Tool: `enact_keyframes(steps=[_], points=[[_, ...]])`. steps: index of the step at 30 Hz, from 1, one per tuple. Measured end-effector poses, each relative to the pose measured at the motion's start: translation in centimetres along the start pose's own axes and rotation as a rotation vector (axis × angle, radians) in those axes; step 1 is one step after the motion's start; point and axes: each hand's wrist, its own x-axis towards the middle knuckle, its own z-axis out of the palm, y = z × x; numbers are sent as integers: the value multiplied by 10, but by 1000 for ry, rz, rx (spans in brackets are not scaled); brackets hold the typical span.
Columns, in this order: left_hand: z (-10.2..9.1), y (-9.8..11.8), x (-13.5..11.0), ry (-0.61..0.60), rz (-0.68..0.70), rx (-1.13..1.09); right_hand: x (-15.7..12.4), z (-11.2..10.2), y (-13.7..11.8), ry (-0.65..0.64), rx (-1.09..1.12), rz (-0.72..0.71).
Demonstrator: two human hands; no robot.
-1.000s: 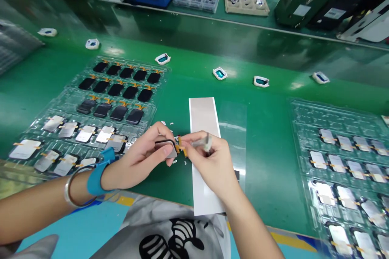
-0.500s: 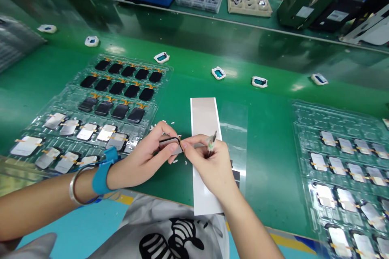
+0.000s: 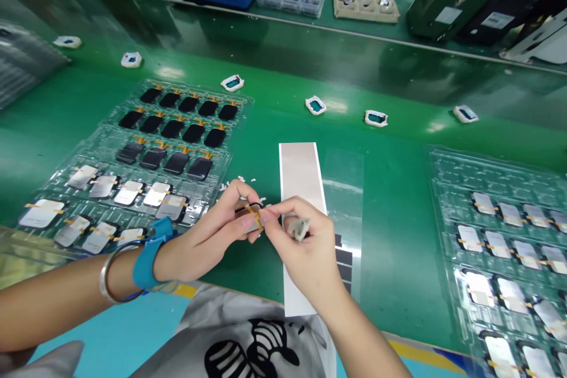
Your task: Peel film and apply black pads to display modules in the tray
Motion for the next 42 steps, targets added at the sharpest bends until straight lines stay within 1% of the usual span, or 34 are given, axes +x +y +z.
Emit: enact_keyframes(steps=[3,9,16,24,28,31,34,37,38,40,42], points=[[0,-1,1,-13,16,12,-2,0,-1,0,-18,-21],[1,-3,3,3,28,21,-2,-2,-3,-18,-41,-56],[0,1,2,-6,15,-17,0,-1,-4,-9,-61,-43],[-3,0,3,-99,25,-83,-1,-4,-3,-8,-39,-9],[-2,1,5,-85,29,-56,0,-2,-2,-25,-33,-8],[-1,1,6,-72,14,-22,3,-3,-4,-30,-60,-61],[-2,1,6,-59,-5,32,3,-15,-6,-22,-109,-142],[-3,2,4,-54,-6,172,0,-38,-6,48,-89,-234],[-3,2,4,-73,-7,241,-2,-46,-4,91,-91,-269],[0,5,4,-149,11,406,-7,-61,1,157,-147,-310],[4,8,5,-238,66,579,-12,-69,8,170,-214,-280]])
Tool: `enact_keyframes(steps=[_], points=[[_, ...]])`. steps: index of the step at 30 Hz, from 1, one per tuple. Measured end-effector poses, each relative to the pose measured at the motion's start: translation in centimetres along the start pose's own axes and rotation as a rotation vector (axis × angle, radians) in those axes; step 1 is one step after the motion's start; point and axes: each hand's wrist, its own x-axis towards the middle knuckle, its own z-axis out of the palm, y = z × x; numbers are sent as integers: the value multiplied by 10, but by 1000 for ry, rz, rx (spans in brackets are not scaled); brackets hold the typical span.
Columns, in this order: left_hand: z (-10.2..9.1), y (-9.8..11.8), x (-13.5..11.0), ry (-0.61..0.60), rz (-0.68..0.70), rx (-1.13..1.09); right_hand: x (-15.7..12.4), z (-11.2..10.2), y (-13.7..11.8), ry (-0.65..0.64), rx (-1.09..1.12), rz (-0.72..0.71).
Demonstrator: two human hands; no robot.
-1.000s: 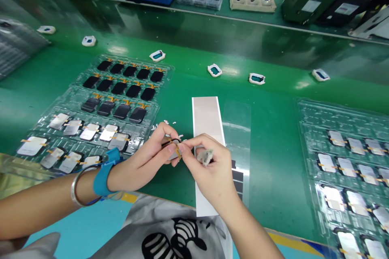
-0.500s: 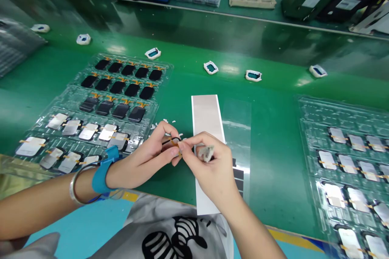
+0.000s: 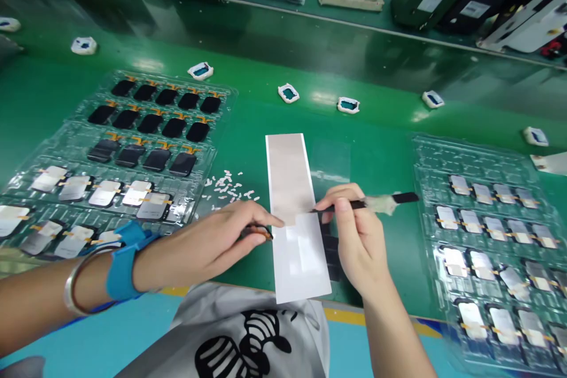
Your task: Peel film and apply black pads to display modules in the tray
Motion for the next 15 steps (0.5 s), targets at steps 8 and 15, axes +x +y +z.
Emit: enact_keyframes(steps=[8,15], points=[[7,1,15,-37,-24,232,-14,8,18,-29,8,103],[11,1,16,-16,-53,290,-12,11,19,24,130,147]])
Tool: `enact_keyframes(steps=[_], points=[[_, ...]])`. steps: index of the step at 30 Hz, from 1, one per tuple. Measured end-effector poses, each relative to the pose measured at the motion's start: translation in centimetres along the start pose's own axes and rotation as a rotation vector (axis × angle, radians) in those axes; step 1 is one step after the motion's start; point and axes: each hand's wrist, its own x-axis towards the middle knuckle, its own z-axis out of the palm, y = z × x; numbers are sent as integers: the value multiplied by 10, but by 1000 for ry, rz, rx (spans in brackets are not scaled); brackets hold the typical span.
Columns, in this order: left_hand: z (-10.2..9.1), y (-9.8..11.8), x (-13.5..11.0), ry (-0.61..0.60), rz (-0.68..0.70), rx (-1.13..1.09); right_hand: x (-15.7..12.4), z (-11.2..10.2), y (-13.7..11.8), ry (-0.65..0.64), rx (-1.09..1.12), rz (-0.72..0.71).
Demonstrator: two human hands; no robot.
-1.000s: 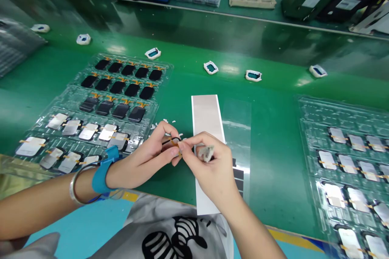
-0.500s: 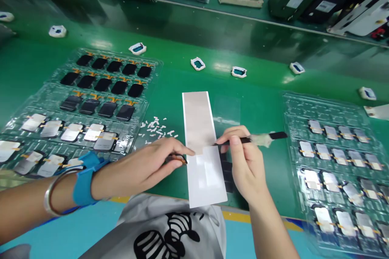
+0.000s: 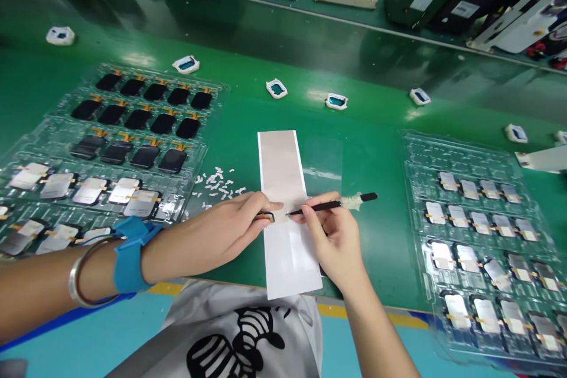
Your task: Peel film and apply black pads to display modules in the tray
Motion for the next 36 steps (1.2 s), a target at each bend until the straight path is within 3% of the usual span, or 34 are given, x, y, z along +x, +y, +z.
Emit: enact_keyframes(steps=[7,10,14,18,24,28,36], points=[[4,2,0,-12,-15,31,1,0,-2,22,40,39],[1,0,0,21,-40,-74,-2,-2,-6,131,83,19],[-4,-1,-1,130,-127,-515,-13,12,-23,446,206,-44],[-3,9,-1,190,-171,-999,-26,45,-38,551,302,-87],[7,21,-6,261,-123,-1218,-30,77,-34,566,366,-184],[11,20,-7,236,-79,-1276,-28,78,-28,562,397,-267],[7,23,-6,242,-68,-1263,-26,78,-26,541,404,-291]])
